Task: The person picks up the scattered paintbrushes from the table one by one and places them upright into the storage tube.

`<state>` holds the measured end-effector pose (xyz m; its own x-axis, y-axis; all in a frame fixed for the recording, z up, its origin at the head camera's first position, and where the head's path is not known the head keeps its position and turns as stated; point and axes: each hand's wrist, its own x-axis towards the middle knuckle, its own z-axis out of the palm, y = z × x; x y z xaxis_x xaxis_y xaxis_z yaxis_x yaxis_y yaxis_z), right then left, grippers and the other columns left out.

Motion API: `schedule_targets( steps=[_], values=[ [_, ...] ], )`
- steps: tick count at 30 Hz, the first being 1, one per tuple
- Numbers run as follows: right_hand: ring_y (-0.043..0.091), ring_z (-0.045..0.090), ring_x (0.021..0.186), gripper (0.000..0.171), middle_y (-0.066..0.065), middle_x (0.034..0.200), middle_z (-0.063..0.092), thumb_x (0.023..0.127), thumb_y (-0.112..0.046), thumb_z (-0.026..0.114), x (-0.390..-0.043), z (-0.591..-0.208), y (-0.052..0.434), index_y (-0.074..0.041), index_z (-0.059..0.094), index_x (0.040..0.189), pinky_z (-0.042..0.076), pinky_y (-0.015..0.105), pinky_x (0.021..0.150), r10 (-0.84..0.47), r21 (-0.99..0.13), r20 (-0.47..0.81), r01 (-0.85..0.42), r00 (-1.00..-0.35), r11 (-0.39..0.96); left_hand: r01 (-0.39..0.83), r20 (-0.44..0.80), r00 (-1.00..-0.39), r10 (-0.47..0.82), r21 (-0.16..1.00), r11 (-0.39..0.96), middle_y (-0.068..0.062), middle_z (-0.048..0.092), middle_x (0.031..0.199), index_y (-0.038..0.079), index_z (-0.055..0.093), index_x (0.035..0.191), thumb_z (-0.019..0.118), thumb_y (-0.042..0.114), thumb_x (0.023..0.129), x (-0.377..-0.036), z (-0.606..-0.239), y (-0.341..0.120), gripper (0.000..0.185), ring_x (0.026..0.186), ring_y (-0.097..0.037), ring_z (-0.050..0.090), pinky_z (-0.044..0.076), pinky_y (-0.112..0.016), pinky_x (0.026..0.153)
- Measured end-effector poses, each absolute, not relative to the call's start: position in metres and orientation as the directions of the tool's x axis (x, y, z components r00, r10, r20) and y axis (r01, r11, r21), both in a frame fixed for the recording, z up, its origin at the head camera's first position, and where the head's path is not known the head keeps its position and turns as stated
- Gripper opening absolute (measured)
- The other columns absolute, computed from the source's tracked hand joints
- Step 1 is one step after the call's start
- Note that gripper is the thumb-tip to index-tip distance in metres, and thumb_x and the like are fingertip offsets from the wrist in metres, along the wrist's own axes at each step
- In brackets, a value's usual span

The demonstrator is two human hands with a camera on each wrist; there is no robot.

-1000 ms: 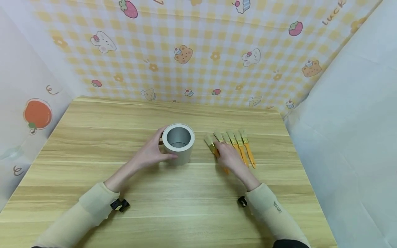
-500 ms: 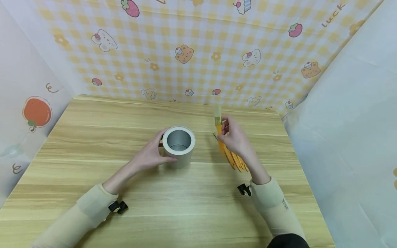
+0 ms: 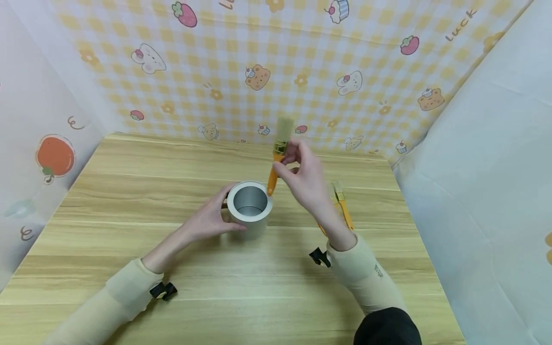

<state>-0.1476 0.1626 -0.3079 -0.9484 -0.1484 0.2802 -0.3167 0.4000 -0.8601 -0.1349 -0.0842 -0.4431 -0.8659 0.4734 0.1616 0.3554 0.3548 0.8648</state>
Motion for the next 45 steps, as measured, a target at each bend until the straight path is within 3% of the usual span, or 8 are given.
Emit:
schedule_targets(
  steps=[7,14,23,28,32,40,45],
  values=[
    [0.018,0.067,0.089,0.029,0.014,0.103,0.067,0.095,-0.006,0.070,-0.145,-0.328,0.146,-0.002,0.056,0.120,0.061,0.022,0.070,-0.216,-0.784,0.362,-0.421,-0.907,0.456,0.371,0.171,-0.842,0.511,0.872,0.319,-0.004,0.047,0.156,0.023,0.029,0.160,0.095,0.029,0.074,-0.134,-0.443,-0.084,0.109,0.140,-0.027,0.052,0.052,-0.050,0.113],
    [0.021,0.069,0.085,0.021,0.012,0.097,0.071,0.097,-0.009,0.070,-0.144,-0.343,0.142,-0.003,0.060,0.114,0.064,0.039,0.074,-0.273,-0.728,0.383,-0.471,-0.882,0.498,0.375,0.172,-0.834,0.525,0.873,0.311,-0.005,0.046,0.156,0.025,0.027,0.160,0.094,0.030,0.074,-0.133,-0.442,-0.086,0.109,0.141,-0.029,0.052,0.051,-0.051,0.113],
    [0.013,0.061,0.073,0.013,0.007,0.086,0.069,0.095,-0.012,0.073,-0.143,-0.358,0.138,-0.006,0.065,0.103,0.054,0.024,0.065,-0.340,-0.633,0.423,-0.542,-0.840,0.553,0.367,0.160,-0.828,0.537,0.879,0.304,-0.010,0.046,0.157,0.026,0.029,0.159,0.094,0.032,0.075,-0.133,-0.443,-0.087,0.106,0.142,-0.035,0.051,0.051,-0.051,0.113],
    [0.012,0.057,0.070,0.012,0.003,0.082,0.068,0.093,-0.012,0.075,-0.142,-0.366,0.136,-0.008,0.064,0.098,0.049,0.022,0.062,-0.373,-0.599,0.418,-0.561,-0.828,0.572,0.362,0.153,-0.833,0.532,0.877,0.315,-0.006,0.046,0.157,0.028,0.028,0.160,0.094,0.033,0.075,-0.132,-0.444,-0.087,0.107,0.142,-0.030,0.051,0.051,-0.049,0.113],
    [0.011,0.058,0.070,0.013,0.002,0.084,0.069,0.092,-0.012,0.076,-0.141,-0.372,0.135,-0.009,0.066,0.099,0.050,0.021,0.061,-0.398,-0.571,0.410,-0.572,-0.820,0.589,0.363,0.148,-0.835,0.530,0.873,0.327,0.000,0.046,0.156,0.029,0.027,0.160,0.093,0.034,0.076,-0.132,-0.444,-0.088,0.108,0.141,-0.023,0.052,0.052,-0.046,0.113],
    [0.012,0.065,0.077,0.016,0.003,0.091,0.071,0.090,-0.016,0.078,-0.139,-0.378,0.131,-0.010,0.068,0.102,0.056,0.023,0.064,-0.438,-0.517,0.386,-0.583,-0.812,0.626,0.357,0.144,-0.836,0.530,0.876,0.326,-0.004,0.047,0.154,0.025,0.026,0.161,0.092,0.035,0.077,-0.130,-0.446,-0.089,0.107,0.138,-0.035,0.055,0.051,-0.051,0.112],
    [0.011,0.062,0.075,0.014,0.002,0.092,0.072,0.092,-0.014,0.076,-0.139,-0.378,0.130,-0.010,0.070,0.104,0.055,0.024,0.065,-0.429,-0.530,0.403,-0.588,-0.808,0.610,0.325,0.113,-0.846,0.521,0.884,0.335,-0.004,0.047,0.154,0.025,0.026,0.161,0.092,0.035,0.078,-0.129,-0.446,-0.090,0.106,0.140,-0.031,0.054,0.051,-0.051,0.113]
  ],
)
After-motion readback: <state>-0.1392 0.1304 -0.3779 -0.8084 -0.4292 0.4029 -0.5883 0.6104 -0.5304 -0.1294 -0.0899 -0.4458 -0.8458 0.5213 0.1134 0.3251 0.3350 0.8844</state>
